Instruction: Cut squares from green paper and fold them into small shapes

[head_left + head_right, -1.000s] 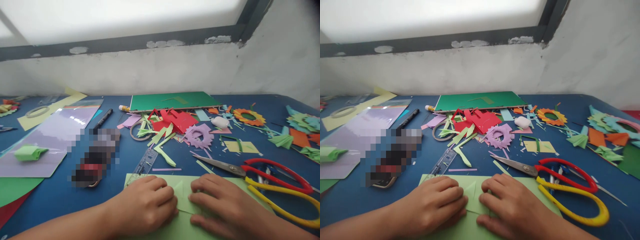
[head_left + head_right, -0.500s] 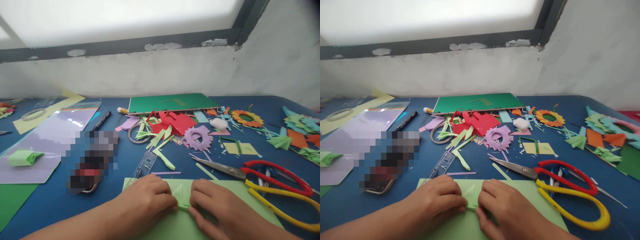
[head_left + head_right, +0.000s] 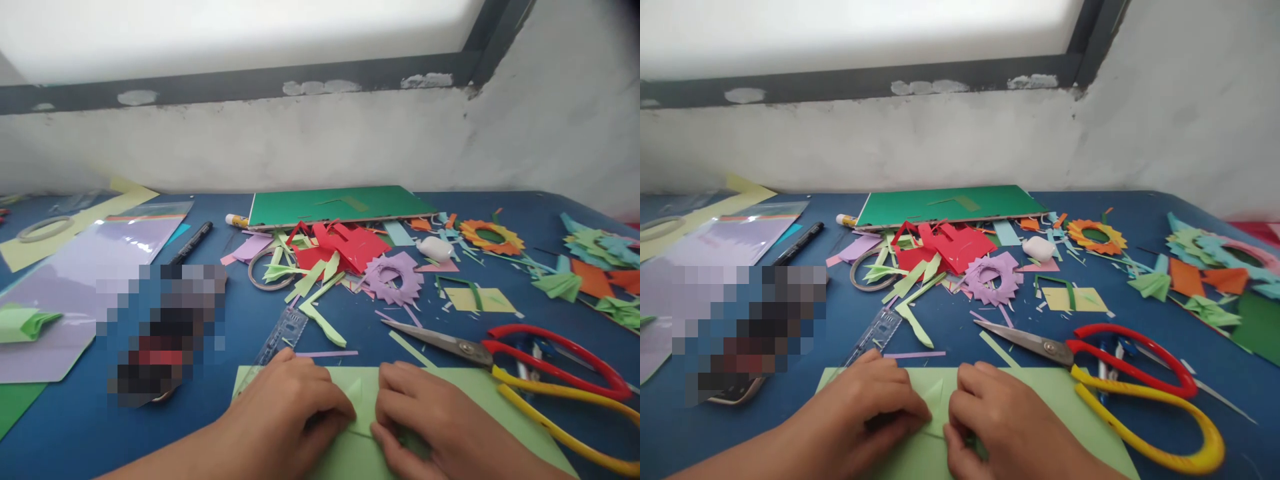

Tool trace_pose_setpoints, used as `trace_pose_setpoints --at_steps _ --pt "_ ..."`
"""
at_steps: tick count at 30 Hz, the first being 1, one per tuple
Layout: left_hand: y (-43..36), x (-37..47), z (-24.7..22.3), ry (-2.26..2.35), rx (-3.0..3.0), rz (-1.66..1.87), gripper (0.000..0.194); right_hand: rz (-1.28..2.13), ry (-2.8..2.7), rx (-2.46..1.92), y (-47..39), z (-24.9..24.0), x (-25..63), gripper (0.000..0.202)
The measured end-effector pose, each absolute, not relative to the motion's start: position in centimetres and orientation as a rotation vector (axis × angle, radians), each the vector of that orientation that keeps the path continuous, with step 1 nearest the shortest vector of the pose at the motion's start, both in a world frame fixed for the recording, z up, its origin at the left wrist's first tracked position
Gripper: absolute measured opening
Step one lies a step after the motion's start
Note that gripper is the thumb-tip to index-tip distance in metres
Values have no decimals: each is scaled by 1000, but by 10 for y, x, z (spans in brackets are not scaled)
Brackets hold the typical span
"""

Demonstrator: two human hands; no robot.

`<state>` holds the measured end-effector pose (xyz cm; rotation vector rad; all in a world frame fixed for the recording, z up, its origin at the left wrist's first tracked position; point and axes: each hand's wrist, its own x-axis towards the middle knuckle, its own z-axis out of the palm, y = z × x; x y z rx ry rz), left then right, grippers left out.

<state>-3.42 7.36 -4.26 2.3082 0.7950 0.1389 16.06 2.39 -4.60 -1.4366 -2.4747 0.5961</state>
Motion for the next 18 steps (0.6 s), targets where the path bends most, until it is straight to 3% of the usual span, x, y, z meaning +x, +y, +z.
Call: trace_pose_setpoints --at_steps 18 --pt "74 -35 -46 773 2504 236 12 532 -2419 -1370 22 -52 159 18"
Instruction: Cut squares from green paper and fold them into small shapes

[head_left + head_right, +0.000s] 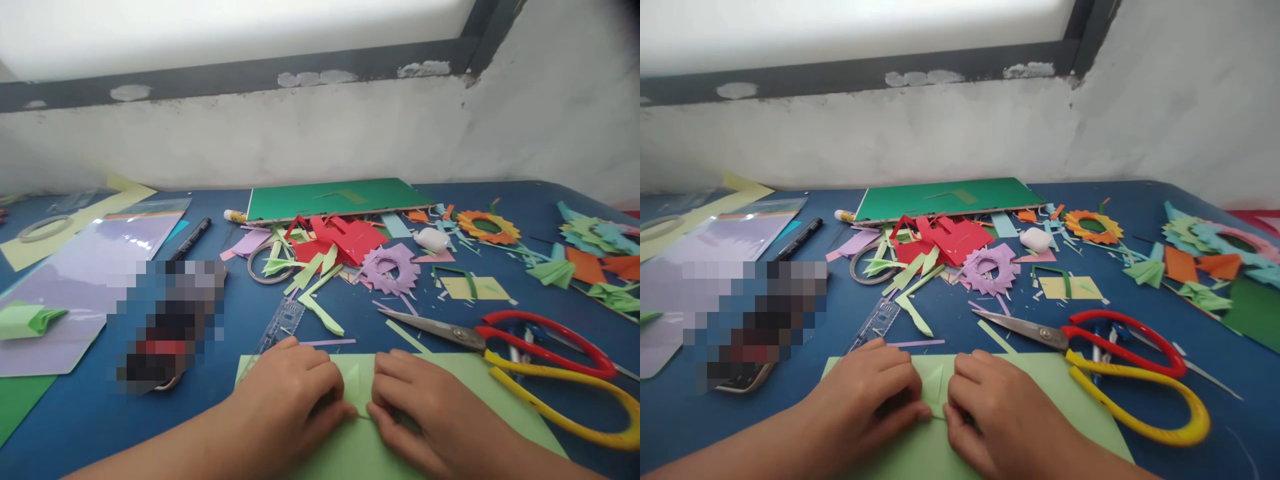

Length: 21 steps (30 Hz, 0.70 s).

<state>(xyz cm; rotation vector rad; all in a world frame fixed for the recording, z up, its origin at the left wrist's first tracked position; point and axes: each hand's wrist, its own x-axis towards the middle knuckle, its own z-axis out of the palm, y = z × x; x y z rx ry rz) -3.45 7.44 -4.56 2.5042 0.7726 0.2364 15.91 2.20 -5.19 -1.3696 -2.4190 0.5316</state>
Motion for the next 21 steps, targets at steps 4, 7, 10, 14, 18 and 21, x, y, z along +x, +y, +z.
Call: trace_pose_setpoints --at_steps 4,7,10,14,18,21 --pt "73 -33 -46 800 2478 211 11 538 -2417 -1377 22 -51 159 18" --pt "72 -31 -43 843 2454 170 11 546 -2428 -1391 22 -51 159 19" --pt "72 -30 -41 873 2452 116 11 553 -2435 -1394 21 -51 160 18" --pt "74 -28 -39 892 2454 60 12 542 -2434 -1386 20 -53 160 18" --pt "73 -29 -41 908 2491 66 11 500 -2421 -1389 21 -53 159 17" --pt "72 -31 -44 837 2563 182 3 506 -2387 -1411 21 -52 159 16"
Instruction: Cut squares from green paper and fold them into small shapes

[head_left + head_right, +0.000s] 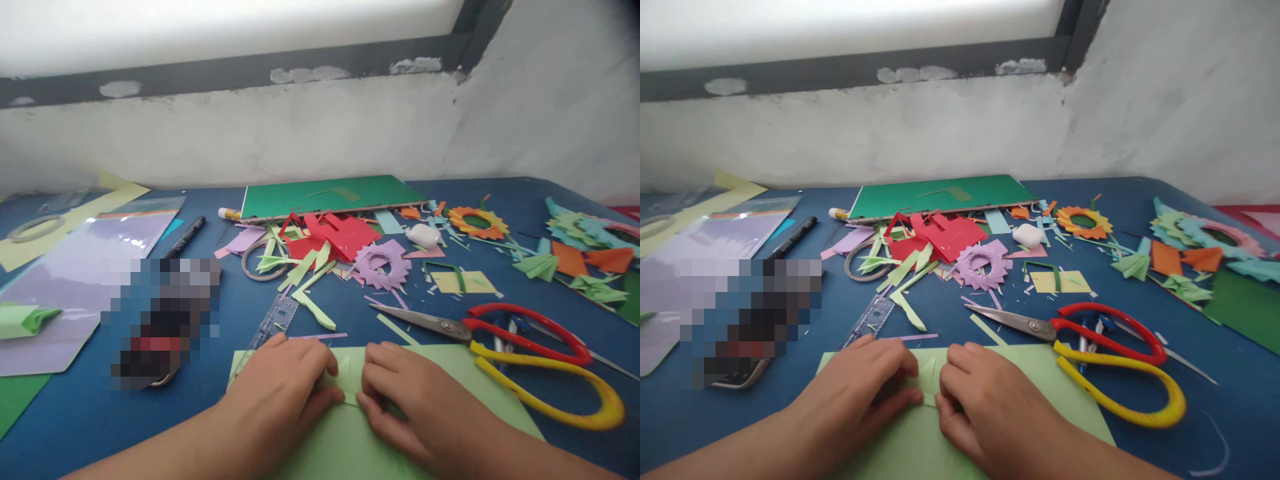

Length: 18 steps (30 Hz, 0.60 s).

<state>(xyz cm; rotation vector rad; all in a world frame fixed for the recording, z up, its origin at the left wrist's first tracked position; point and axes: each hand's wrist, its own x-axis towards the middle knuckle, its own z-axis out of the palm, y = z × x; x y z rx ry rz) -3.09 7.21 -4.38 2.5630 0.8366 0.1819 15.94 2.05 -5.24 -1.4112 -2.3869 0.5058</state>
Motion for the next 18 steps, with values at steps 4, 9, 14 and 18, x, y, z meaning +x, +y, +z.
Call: trace_pose_setpoints --at_steps 4,9,14,18 --pt "74 -35 -44 451 2794 262 16 562 -2371 -1312 20 -54 163 14" --pt "73 -40 -37 280 2998 162 27 251 -2459 -1083 16 -57 171 25" --pt "67 -41 -34 270 3060 89 21 -99 -2496 -1018 7 -57 171 39" --pt "65 -42 -31 293 3072 138 19 -293 -2452 -1134 0 -59 169 41"
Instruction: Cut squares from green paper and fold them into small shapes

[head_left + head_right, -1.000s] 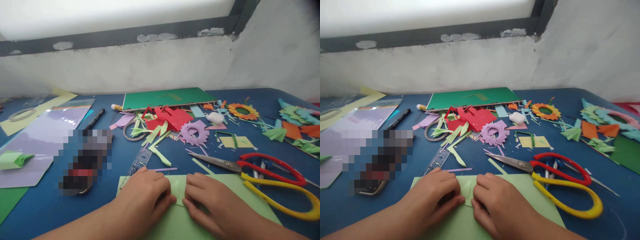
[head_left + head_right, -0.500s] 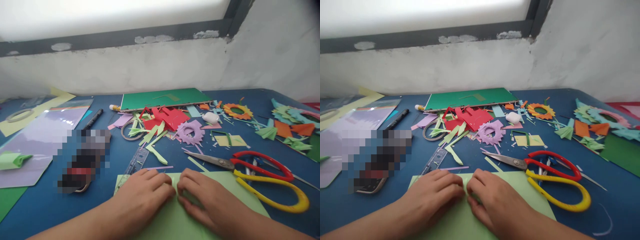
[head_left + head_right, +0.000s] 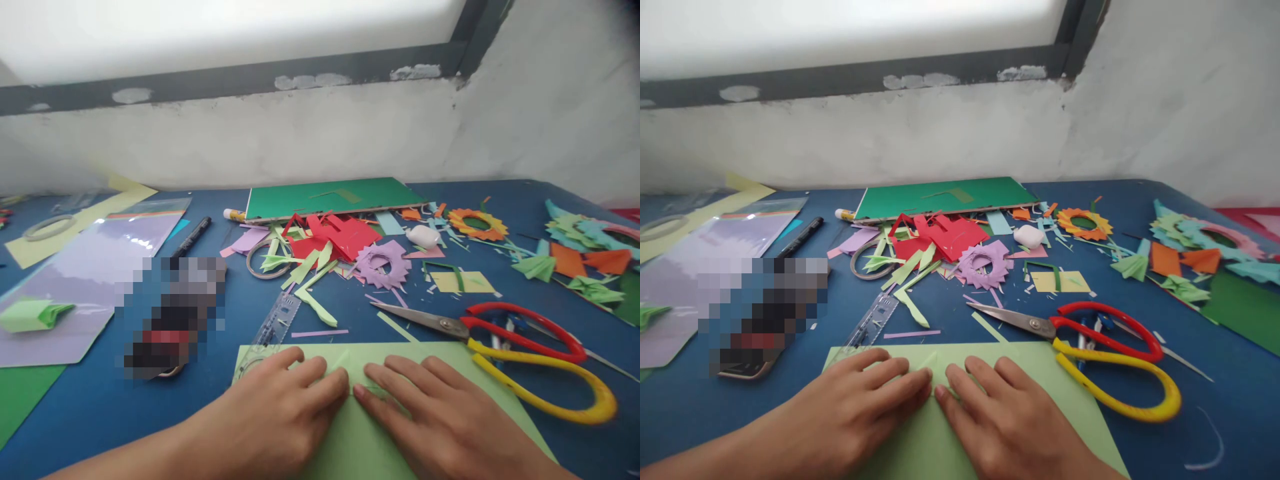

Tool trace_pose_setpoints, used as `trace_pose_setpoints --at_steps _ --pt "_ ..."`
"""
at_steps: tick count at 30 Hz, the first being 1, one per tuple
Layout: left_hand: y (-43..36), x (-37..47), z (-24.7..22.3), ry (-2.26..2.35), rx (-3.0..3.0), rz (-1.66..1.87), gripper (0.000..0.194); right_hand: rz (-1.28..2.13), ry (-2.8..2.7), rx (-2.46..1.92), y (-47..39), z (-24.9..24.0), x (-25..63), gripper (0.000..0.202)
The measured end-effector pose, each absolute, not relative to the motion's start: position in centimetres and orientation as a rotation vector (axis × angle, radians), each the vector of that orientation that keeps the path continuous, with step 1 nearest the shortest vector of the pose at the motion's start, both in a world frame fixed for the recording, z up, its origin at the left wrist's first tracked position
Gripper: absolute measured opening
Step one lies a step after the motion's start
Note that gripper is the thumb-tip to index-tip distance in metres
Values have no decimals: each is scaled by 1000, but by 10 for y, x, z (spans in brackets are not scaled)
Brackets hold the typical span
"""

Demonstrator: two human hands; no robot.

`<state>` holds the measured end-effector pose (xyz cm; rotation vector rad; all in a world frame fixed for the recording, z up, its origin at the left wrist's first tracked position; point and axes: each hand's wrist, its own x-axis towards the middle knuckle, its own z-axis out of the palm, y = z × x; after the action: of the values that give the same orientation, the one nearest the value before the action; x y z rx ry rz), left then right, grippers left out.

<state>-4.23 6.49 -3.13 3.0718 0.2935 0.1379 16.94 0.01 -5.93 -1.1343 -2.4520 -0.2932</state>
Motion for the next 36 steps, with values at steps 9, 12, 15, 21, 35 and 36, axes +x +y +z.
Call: trace_pose_setpoints --at_steps 9,12,15,21,35,36 --pt "70 -53 -24 353 3027 102 26 -169 -2477 -1310 -8 -49 180 39" --pt "75 -54 -21 331 2937 42 35 -101 -2450 -1317 -7 -45 181 34" --pt "79 -51 -23 376 2790 61 35 66 -2394 -1342 -2 -42 180 26" --pt "75 -45 -43 465 2812 353 19 312 -2337 -1315 11 -44 175 24" --pt "66 -43 -49 319 2725 536 16 525 -2259 -1181 15 -49 174 14" --pt "66 -42 -50 348 2681 542 15 545 -2261 -1200 16 -49 174 13"
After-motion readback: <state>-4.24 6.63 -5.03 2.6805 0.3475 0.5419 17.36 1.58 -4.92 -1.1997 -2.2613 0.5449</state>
